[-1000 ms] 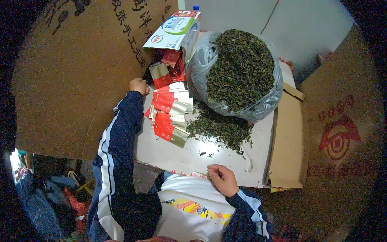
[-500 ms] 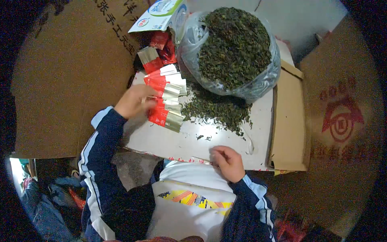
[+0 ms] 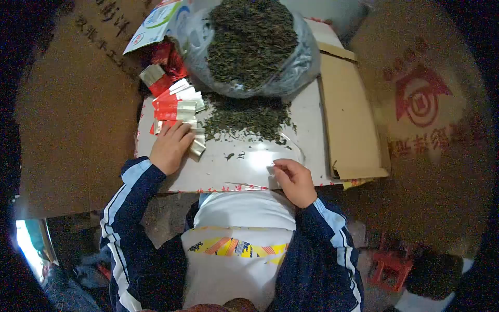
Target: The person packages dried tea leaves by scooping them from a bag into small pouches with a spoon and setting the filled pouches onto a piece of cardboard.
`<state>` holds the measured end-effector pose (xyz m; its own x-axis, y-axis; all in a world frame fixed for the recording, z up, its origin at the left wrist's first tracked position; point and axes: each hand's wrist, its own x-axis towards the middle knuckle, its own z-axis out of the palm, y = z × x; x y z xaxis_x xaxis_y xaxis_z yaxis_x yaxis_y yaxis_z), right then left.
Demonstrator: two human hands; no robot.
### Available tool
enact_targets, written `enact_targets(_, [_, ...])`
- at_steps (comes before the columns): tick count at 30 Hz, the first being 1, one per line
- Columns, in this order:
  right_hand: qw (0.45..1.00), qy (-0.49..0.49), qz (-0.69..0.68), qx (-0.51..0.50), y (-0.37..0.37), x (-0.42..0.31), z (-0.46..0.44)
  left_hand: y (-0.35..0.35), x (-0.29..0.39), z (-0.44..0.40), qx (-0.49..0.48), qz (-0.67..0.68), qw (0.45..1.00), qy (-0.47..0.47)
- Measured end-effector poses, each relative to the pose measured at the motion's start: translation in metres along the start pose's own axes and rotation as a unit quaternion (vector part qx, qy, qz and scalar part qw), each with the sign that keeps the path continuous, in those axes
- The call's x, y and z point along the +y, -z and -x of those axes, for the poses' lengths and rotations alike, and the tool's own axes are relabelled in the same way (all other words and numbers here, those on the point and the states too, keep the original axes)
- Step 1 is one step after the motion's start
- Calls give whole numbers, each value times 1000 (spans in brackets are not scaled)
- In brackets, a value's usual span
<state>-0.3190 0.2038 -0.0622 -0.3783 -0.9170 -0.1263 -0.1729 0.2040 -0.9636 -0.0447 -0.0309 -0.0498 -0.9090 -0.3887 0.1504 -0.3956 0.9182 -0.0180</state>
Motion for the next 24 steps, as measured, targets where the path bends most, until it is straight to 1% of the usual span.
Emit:
enact_targets(1, [1000, -2, -1, 11, 4, -2, 0, 0, 1, -1, 8, -5, 1000, 5])
enact_targets(4, [994, 35, 87, 53, 19, -11, -4, 0, 7, -3, 29, -18, 999, -2])
enact_targets(5, [994, 32, 86, 61, 25, -10, -6, 0, 9, -3, 38, -27, 999, -4])
enact_targets(8, [965, 87, 209, 129, 44, 1, -13, -3, 10, -5, 52, -40, 998, -23])
enact_targets(9, [965, 86, 209, 132, 47, -1, -17, -4, 9, -6, 55, -45, 997, -32])
enact_targets(12, [900, 148, 392, 122, 49, -13, -32, -6, 5, -7, 60, -42, 996, -46])
enact_targets(13, [901, 150, 389, 123, 48, -13, -40, -7, 3, -8, 63, -32, 996, -50])
enact_targets(15, [883, 110, 450, 80, 46, -11, -55, -11, 1, -8, 66, -24, 996, -54])
enact_targets(16, [872, 89, 478, 58, 45, -10, -59, -11, 0, -8, 71, -12, 997, -41])
enact_targets(17, [873, 90, 476, 58, 44, -10, -61, -10, 1, -9, 76, 0, 997, -27])
enact_targets(19, [874, 41, 483, 34, 43, -10, -64, -7, 0, -11, 82, 11, 996, -13])
enact_targets(20, [873, 17, 487, 21, 42, -10, -66, -5, 3, -12, 85, 41, 995, 14])
enact_targets(22, [870, 22, 492, 25, 46, -6, -68, 4, 14, -19, 90, 100, 988, 71])
enact_targets(23, [867, 26, 496, 30, 48, -4, -68, 5, 18, -23, 88, 98, 988, 74])
enact_targets(24, [865, 31, 500, 35, 47, -3, -69, 5, 22, -28, 123, 144, 979, 80])
